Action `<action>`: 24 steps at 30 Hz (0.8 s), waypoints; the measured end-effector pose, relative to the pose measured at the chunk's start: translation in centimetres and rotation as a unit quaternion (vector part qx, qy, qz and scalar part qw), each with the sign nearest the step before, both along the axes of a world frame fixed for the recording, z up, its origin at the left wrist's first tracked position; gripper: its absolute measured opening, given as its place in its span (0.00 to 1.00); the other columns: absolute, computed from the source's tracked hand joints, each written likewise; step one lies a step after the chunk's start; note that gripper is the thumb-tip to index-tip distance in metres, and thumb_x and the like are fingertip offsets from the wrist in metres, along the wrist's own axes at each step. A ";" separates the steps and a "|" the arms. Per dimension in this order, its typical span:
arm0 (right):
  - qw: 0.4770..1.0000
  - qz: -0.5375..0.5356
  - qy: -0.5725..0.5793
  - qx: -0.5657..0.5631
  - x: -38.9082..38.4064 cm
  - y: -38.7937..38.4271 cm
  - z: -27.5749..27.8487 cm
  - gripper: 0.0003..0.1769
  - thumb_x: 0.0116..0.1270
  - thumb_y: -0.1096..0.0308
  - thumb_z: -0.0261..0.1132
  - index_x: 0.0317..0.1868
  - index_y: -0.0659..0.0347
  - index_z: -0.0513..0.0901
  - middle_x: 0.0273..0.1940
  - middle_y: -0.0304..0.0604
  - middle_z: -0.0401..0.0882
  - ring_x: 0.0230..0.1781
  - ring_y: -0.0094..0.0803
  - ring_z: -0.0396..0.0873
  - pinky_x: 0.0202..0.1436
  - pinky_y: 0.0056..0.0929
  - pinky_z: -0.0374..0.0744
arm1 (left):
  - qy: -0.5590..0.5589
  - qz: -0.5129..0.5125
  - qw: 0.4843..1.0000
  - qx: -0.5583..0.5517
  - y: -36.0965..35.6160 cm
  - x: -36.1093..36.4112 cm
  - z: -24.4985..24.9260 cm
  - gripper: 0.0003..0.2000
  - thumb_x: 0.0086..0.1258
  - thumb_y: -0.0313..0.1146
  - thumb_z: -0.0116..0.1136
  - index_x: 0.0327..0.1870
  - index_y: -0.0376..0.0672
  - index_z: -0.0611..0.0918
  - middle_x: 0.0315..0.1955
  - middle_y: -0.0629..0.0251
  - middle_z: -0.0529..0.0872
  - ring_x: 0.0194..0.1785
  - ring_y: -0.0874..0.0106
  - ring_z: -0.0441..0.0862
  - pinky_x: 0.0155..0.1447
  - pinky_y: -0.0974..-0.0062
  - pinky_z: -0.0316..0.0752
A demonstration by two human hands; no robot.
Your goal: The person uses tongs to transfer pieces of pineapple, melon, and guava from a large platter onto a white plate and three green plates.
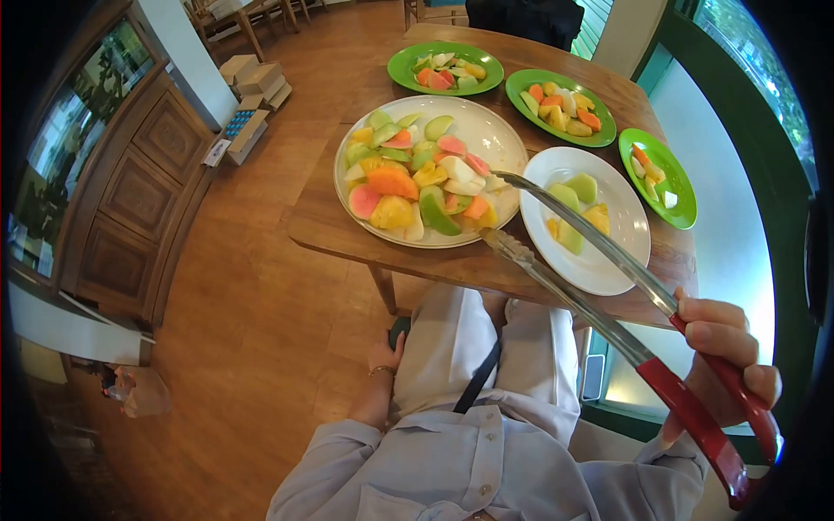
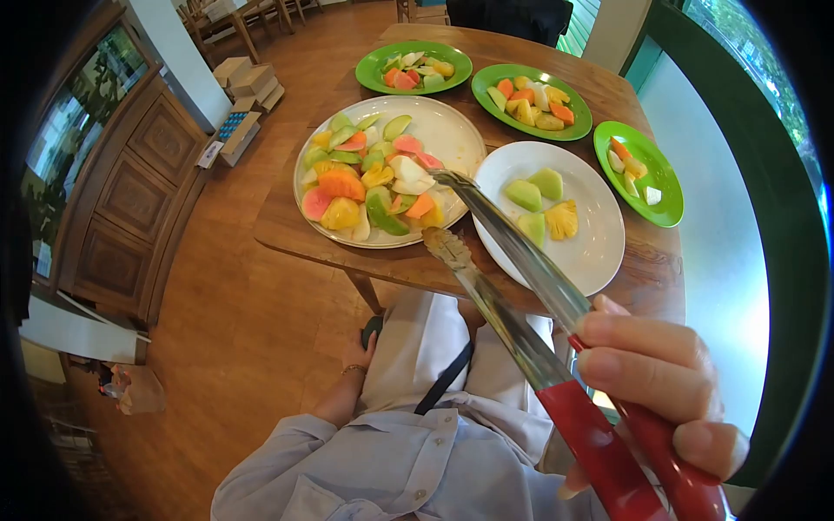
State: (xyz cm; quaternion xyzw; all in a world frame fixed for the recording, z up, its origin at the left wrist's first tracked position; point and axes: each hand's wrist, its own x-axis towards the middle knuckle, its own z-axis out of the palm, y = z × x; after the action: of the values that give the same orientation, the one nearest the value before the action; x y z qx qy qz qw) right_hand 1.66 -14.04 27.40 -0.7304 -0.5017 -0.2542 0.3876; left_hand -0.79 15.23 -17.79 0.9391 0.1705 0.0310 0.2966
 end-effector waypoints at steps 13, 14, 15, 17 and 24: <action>0.991 0.092 0.054 -0.083 4.0 2.9 2.8 0.41 0.38 0.55 0.69 0.51 0.54 0.55 0.39 0.57 0.71 0.41 0.51 0.72 0.44 0.44 0.71 | 0.082 0.017 0.996 -0.020 0.0 0.0 1.4 0.23 0.56 0.57 0.40 0.37 0.43 0.72 0.24 0.48 0.77 0.29 0.51 0.75 0.33 0.58 0.69; 0.992 0.100 0.049 -0.066 4.2 2.9 2.4 0.41 0.37 0.56 0.70 0.50 0.53 0.56 0.40 0.58 0.71 0.41 0.52 0.72 0.45 0.43 0.71 | 0.079 0.019 0.996 -0.022 0.0 0.0 1.0 0.23 0.56 0.57 0.40 0.37 0.43 0.72 0.24 0.48 0.77 0.29 0.51 0.75 0.33 0.58 0.69; 0.991 0.102 0.046 -0.068 4.2 3.0 2.1 0.41 0.37 0.56 0.70 0.50 0.53 0.56 0.40 0.58 0.71 0.41 0.52 0.72 0.45 0.43 0.71 | 0.044 0.019 0.999 -0.023 0.0 -0.2 0.8 0.24 0.56 0.57 0.39 0.38 0.44 0.71 0.24 0.48 0.77 0.30 0.51 0.75 0.33 0.58 0.69; 0.993 0.069 0.049 -0.080 3.9 3.0 1.6 0.40 0.36 0.59 0.70 0.50 0.52 0.57 0.41 0.57 0.70 0.43 0.52 0.71 0.46 0.43 0.70 | 0.010 0.021 0.999 -0.024 0.0 -0.2 0.3 0.24 0.56 0.57 0.39 0.39 0.44 0.71 0.24 0.48 0.77 0.30 0.51 0.75 0.33 0.58 0.69; 0.997 0.068 0.032 -0.018 5.9 1.7 0.0 0.35 0.47 0.61 0.66 0.51 0.56 0.54 0.42 0.63 0.69 0.44 0.53 0.70 0.46 0.46 0.70 | 0.074 0.017 0.997 -0.019 0.0 -0.1 0.9 0.24 0.56 0.58 0.38 0.39 0.44 0.70 0.26 0.47 0.77 0.31 0.51 0.75 0.33 0.58 0.68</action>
State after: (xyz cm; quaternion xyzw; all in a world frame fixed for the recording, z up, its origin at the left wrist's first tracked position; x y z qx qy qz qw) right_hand 7.57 -12.29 27.44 -0.7093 -0.5418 -0.1944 0.4069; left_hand -0.91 15.25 -16.93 0.9300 0.2082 -0.0369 0.3007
